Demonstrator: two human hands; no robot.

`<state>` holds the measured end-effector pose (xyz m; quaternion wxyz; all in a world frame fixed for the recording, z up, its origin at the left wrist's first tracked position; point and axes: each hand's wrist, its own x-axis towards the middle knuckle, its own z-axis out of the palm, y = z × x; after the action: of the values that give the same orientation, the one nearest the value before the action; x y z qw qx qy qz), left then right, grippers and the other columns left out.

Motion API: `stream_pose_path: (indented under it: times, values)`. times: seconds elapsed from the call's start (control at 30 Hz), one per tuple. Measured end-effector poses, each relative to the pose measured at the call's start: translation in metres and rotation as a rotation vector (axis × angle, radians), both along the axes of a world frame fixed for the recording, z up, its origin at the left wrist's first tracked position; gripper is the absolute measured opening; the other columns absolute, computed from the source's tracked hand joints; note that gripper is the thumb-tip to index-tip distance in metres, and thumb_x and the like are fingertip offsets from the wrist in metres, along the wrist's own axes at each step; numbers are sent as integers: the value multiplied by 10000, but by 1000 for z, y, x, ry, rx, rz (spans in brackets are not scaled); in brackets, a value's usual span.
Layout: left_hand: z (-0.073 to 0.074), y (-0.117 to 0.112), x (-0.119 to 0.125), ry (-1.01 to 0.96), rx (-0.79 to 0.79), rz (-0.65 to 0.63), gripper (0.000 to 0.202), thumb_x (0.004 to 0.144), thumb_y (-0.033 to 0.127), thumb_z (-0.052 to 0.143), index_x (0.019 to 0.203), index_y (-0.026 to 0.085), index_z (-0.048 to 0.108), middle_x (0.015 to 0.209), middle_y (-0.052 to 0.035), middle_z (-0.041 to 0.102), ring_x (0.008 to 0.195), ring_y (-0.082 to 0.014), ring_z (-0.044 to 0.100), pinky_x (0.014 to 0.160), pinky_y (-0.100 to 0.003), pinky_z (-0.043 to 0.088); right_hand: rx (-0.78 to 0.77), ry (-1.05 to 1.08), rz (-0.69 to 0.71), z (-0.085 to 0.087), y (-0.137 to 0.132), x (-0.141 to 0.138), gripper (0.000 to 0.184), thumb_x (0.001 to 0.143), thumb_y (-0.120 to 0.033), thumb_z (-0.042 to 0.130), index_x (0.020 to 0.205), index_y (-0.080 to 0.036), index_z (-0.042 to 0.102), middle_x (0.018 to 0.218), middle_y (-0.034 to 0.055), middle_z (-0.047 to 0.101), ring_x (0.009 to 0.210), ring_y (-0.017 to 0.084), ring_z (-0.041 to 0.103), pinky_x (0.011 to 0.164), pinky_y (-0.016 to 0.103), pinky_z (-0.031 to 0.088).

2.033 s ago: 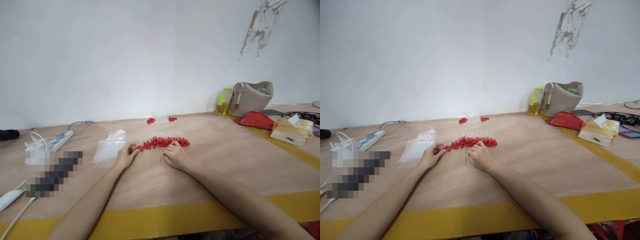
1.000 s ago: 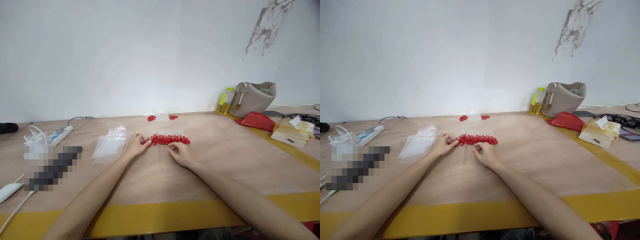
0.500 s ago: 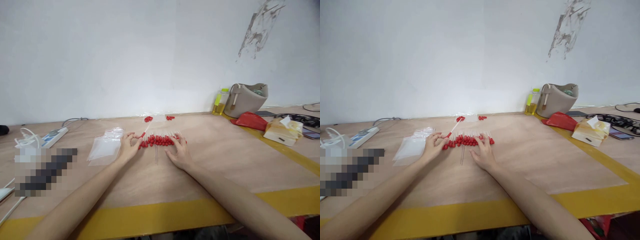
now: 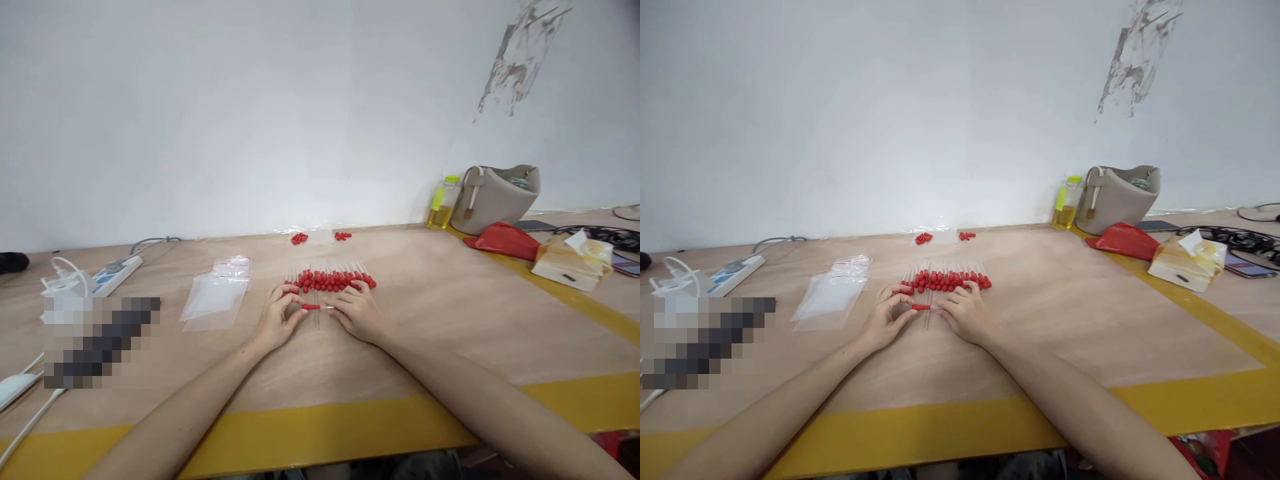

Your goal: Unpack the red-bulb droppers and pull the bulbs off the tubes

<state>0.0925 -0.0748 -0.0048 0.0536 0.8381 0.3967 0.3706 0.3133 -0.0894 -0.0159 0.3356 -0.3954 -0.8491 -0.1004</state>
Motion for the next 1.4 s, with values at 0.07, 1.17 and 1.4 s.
stream_pose_path:
  times: [0.07,1.17,1.4]
  values:
    - [2,-1,2,28,16,-27,154,785,304,540,895,208,589,1083,-68,520,1081,-218,440,946,-404,340,-13,6,1,1,-1,-1,240,880,-294,421,907,-220,648,802,30,652,803,152,525,908,389,245]
    - [5,0,-23,-44,-56,30,239,840,347,442,832,210,638,871,-41,638,836,-178,571,784,-309,444,-72,83,4,2,-1,21,241,855,-291,446,756,-230,657,613,-1,607,674,133,469,800,336,246]
    - [10,31,-44,-176,-37,457,340,807,280,418,1049,148,616,960,-101,547,947,-220,544,775,-319,469,-157,232,-94,-2,3,-1,175,803,-174,448,940,-174,558,717,-1,634,680,127,543,729,281,277]
